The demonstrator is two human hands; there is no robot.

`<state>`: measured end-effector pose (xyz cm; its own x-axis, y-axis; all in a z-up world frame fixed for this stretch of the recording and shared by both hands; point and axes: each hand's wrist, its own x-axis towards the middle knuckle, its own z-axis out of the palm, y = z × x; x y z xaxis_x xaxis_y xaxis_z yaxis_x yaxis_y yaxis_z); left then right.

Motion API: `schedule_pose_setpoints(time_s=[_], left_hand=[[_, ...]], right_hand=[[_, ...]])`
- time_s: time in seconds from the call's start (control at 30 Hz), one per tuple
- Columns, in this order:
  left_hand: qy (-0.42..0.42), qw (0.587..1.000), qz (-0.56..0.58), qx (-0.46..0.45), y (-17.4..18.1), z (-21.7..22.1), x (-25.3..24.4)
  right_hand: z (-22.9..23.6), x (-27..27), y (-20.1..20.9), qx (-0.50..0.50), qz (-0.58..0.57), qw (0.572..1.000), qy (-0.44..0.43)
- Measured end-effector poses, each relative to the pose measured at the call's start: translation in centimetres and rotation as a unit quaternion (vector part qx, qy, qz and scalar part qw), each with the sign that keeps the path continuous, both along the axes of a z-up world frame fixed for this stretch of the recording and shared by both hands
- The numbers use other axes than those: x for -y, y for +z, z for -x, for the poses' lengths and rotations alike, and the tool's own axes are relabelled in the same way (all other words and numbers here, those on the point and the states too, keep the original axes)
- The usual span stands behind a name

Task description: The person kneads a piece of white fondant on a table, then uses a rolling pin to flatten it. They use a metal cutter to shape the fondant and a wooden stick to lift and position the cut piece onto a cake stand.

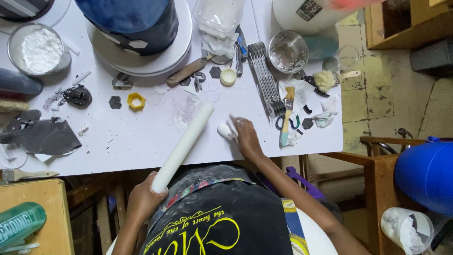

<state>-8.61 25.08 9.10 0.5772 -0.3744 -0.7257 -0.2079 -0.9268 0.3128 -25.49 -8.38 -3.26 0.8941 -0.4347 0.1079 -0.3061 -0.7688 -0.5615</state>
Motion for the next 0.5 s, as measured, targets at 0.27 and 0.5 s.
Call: schedule_pose_setpoints(time_s=[0.27, 0.5], left_hand=[[-0.145, 0.987, 0.033, -0.063, -1.4, 0.0, 5.4], [-0.138, 0.988, 0.009, -0.069, -3.5, -5.3, 5.3]], right_hand=[[-0.5, 1.0, 1.1, 0.047, 0.169, 0.983, 0.053], [-7.9, 4.1, 0.5, -0.087, 0.153, 0.984, -0.022]])
